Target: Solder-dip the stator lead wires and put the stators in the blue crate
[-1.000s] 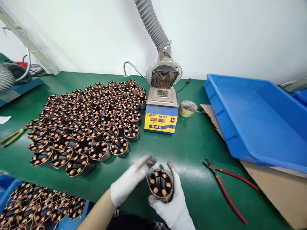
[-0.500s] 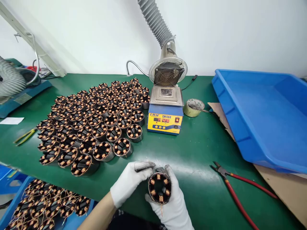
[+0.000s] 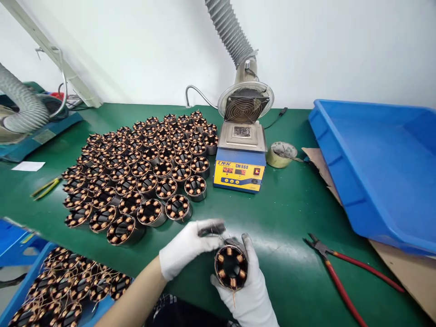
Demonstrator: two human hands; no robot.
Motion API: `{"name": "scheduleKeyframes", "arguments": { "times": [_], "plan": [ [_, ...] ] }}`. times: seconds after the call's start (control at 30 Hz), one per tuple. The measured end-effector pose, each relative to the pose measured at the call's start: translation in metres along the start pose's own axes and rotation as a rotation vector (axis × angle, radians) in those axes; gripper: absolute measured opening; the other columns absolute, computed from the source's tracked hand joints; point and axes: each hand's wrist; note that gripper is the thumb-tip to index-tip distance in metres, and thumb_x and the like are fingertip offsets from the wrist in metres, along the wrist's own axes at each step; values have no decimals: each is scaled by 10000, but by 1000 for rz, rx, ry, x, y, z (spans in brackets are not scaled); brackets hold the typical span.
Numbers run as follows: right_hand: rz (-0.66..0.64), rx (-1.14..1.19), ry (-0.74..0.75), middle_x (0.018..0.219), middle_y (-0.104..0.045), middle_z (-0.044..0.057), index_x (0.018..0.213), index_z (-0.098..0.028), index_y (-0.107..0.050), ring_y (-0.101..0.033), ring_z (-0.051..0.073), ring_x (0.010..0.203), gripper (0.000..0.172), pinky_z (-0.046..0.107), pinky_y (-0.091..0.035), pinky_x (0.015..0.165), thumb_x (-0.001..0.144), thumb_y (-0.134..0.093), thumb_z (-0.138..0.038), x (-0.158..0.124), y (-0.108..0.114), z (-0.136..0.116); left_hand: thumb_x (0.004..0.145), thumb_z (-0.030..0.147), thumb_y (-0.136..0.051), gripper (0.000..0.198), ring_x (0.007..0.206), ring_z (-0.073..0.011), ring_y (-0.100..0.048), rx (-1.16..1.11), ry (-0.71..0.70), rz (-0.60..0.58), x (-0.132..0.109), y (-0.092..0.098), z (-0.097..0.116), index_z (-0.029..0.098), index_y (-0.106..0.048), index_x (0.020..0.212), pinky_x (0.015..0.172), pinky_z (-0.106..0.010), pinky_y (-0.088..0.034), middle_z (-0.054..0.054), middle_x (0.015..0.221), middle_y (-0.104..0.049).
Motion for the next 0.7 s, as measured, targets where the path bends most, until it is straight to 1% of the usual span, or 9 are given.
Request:
{"name": "scheduleKeyframes", "arguments": {
  "times": [0.13, 0.23, 0.3, 0.4, 0.43, 0.47, 0.57, 0.63, 0.7],
  "plan": [
    [-89, 30, 31, 1027, -673, 127, 1431, -107, -159, -681, 256, 880, 874, 307, -575, 728, 699, -603, -279, 8, 7, -4, 664, 285, -678, 149, 678, -131, -554, 64, -9, -103, 3, -9, -2, 150, -716, 713, 691, -243, -425, -2, 703, -683],
    [-146, 43, 16, 1019, -676, 128, 1431, -92, -147, -682, 247, 881, 886, 291, -572, 730, 681, -592, -253, 11, 12, -6, 655, 216, -652, 108, 572, -94, -475, 114, -15, -178, 10, -12, -3, 132, -679, 593, 587, -214, -380, 21, 574, -606],
    [-142, 15, 17, 999, -678, 132, 1425, -88, -165, -685, 249, 861, 883, 294, -573, 721, 676, -599, -263, 11, 14, -6, 667, 238, -657, 129, 565, -93, -466, 72, -87, -74, 13, -10, -2, 132, -675, 594, 579, -216, -375, 24, 552, -580],
    [-145, -20, 43, 994, -673, 146, 1423, -82, -170, -683, 259, 859, 878, 311, -570, 728, 685, -603, -276, 10, 14, -5, 695, 363, -663, 198, 608, -101, -497, -145, -291, 239, 12, -6, -1, 166, -685, 688, 645, -223, -401, 35, 577, -583],
    [-139, -25, 51, 992, -672, 150, 1423, -78, -168, -682, 262, 859, 878, 317, -570, 730, 688, -603, -282, 9, 13, -4, 680, 374, -679, 208, 641, -105, -516, -188, -310, 301, 10, -5, 0, 178, -692, 750, 674, -225, -408, 33, 619, -608],
    [-137, -24, 56, 995, -670, 153, 1425, -74, -162, -681, 266, 863, 883, 322, -569, 735, 690, -603, -284, 9, 13, -4, 650, 350, -709, 241, 688, -113, -537, -189, -281, 307, 7, -5, 1, 187, -695, 827, 706, -230, -414, 27, 685, -640],
    [-145, -14, 62, 1023, -660, 157, 1433, -85, -134, -676, 271, 881, 906, 337, -566, 750, 692, -613, -289, 8, 13, -3, 551, 227, -760, 401, 771, -147, -575, -73, -62, 176, -3, -10, 2, 162, -689, 940, 748, -257, -432, -13, 812, -682],
    [-159, -6, 61, 1034, -656, 152, 1440, -103, -113, -674, 270, 889, 914, 341, -566, 753, 699, -616, -289, 7, 13, -4, 538, 231, -751, 359, 744, -153, -582, -77, 4, 161, -6, -15, 1, 133, -692, 879, 745, -272, -440, -21, 765, -680],
    [-173, 7, 55, 1052, -651, 152, 1445, -112, -93, -669, 271, 907, 923, 346, -564, 763, 706, -617, -287, 8, 14, -4, 545, 257, -735, 275, 686, -144, -574, -124, 3, 160, -5, -20, -2, 121, -680, 778, 709, -271, -440, -17, 696, -665]
  ]
}}
Point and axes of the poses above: each hand's wrist, its own x-axis towards the middle knuckle, its own y-axis out of the back of the hand, z = x × y
